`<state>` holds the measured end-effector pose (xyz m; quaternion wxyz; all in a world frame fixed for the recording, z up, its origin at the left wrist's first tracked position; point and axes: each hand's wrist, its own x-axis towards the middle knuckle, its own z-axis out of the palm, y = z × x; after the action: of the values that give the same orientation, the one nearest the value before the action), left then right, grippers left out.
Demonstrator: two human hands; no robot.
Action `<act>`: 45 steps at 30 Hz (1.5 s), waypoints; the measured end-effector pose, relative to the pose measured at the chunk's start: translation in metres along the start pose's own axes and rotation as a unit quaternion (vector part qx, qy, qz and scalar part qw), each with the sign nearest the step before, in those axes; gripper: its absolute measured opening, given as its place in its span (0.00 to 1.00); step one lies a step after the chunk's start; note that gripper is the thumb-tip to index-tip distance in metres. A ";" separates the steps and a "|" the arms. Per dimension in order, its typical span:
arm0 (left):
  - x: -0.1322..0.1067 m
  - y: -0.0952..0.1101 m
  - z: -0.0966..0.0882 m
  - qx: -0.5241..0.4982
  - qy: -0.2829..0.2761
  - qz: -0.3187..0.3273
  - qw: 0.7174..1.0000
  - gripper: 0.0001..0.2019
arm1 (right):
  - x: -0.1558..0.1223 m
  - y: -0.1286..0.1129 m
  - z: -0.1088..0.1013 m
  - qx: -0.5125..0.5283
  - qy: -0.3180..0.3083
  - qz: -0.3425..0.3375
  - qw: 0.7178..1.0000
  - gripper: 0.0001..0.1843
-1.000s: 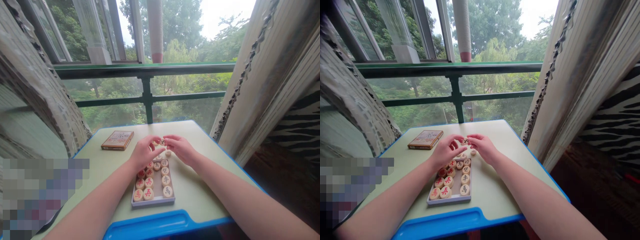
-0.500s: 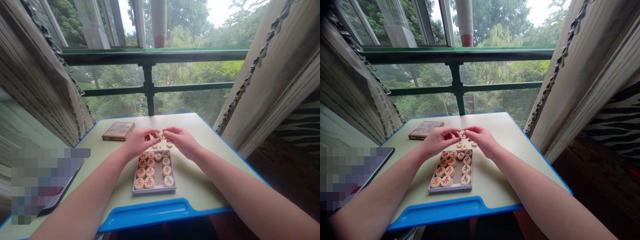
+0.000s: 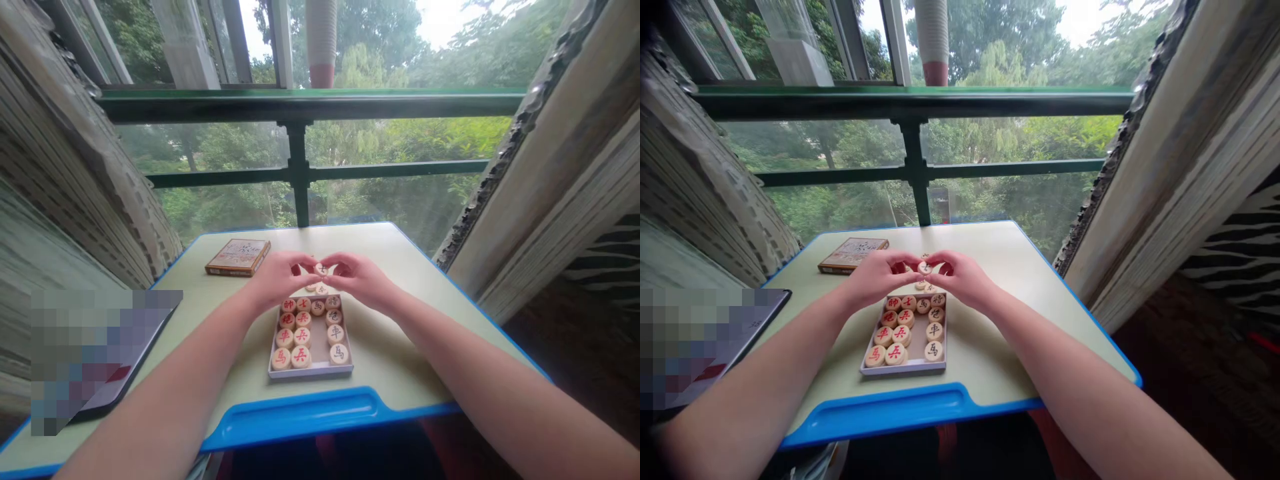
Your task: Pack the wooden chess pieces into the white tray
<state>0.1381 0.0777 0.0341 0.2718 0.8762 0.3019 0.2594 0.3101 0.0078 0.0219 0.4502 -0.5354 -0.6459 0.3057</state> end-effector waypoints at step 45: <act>0.000 -0.008 -0.007 0.059 -0.206 -0.063 0.975 0.15 | -0.007 -0.010 0.016 -0.210 -0.100 0.080 0.969 0.14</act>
<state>0.1311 0.0848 0.0340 0.2921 0.9046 0.3083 0.0375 0.2914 0.0006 0.0220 0.2350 -0.6346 -0.6925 0.2498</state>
